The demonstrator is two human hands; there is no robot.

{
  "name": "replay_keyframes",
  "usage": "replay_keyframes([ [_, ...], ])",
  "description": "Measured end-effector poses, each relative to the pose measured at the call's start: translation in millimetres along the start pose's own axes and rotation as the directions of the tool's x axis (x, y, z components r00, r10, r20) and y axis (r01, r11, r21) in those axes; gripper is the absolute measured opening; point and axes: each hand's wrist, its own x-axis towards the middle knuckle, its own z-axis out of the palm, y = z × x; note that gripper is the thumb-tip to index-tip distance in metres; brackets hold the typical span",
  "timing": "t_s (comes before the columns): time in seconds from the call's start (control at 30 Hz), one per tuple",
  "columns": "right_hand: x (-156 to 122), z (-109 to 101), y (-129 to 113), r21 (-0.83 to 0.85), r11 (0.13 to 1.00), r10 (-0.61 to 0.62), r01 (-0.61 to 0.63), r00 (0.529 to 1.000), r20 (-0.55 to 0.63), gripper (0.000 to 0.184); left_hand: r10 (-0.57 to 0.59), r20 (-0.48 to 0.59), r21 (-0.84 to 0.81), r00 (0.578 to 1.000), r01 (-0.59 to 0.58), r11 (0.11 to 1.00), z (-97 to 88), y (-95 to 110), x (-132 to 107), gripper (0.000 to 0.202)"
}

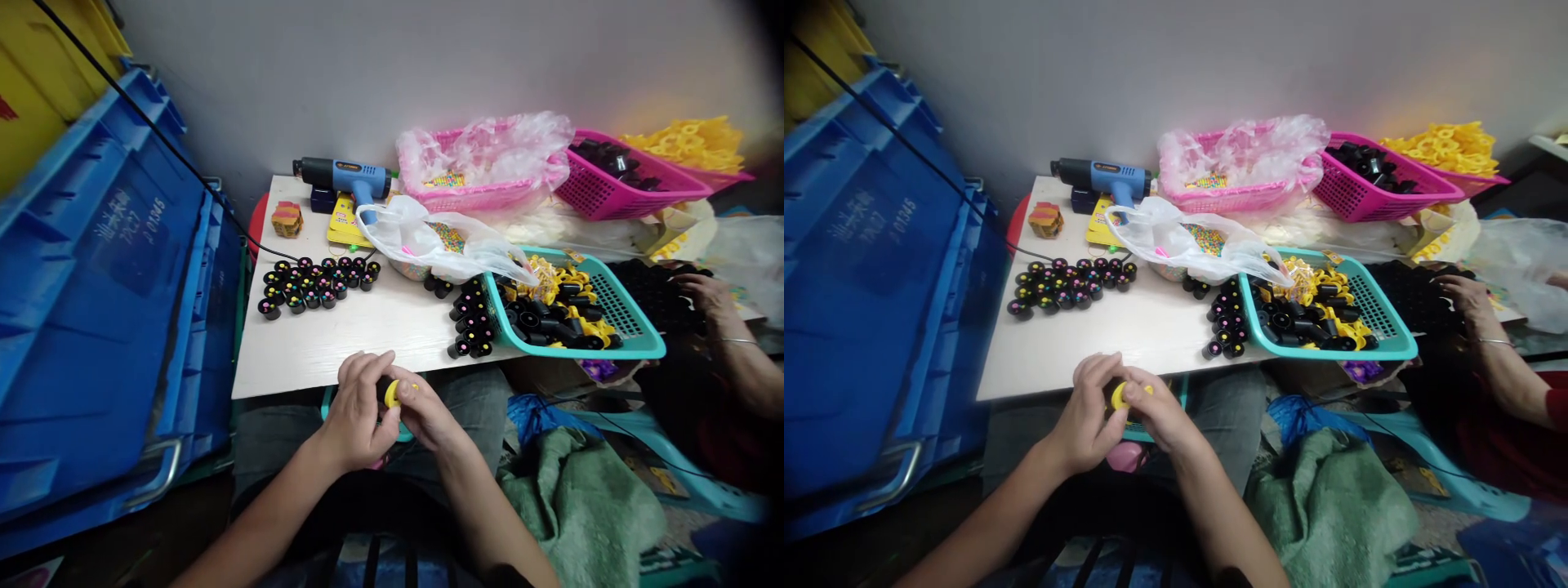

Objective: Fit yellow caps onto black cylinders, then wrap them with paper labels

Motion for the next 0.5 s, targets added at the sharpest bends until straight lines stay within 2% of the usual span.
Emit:
replay_keyframes([
  [0.03, 0.5, 2.6, 0.0, 0.029, 1.000, 0.007, -0.007, 1.000, 0.011, 0.050, 0.024, -0.019, -0.014, 1.000, -0.025, 1.000, 1.2, -0.7, 0.6, 0.066],
  [0.13, -0.1, 9.4, 2.7, 0.100, 0.994, -0.024, 0.034, 0.995, -0.097, 0.048, 0.054, -0.034, -0.121, 0.998, -0.058, 0.991, 4.8, -4.3, 2.0, 0.060],
  [0.2, -2.1, 8.8, 5.3, 0.109, 0.993, -0.021, 0.035, 0.992, -0.126, 0.048, 0.071, -0.038, -0.202, 0.997, -0.078, 0.976, 6.8, -7.3, 1.7, 0.059],
  [0.3, -5.9, -2.6, 9.5, 0.179, 0.982, 0.052, -0.052, 0.999, 0.002, 0.058, 0.048, -0.033, -0.357, 0.998, -0.057, 0.932, 8.1, -10.8, -0.7, 0.059],
  [0.37, -7.5, -12.7, 12.6, 0.252, 0.960, 0.101, -0.125, 0.989, 0.104, 0.064, 0.011, 0.016, -0.439, 1.000, -0.002, 0.898, 8.0, -12.4, -2.4, 0.059],
  [0.43, -7.8, -18.7, 15.1, 0.278, 0.950, 0.104, -0.143, 0.983, 0.151, 0.070, 0.009, 0.074, -0.431, 0.997, 0.024, 0.902, 7.7, -13.6, -3.3, 0.062],
  [0.5, -6.7, -17.6, 16.4, 0.240, 0.966, 0.070, -0.100, 0.989, 0.129, 0.072, 0.040, 0.112, -0.329, 0.993, -0.001, 0.944, 7.7, -14.7, -3.2, 0.066],
])
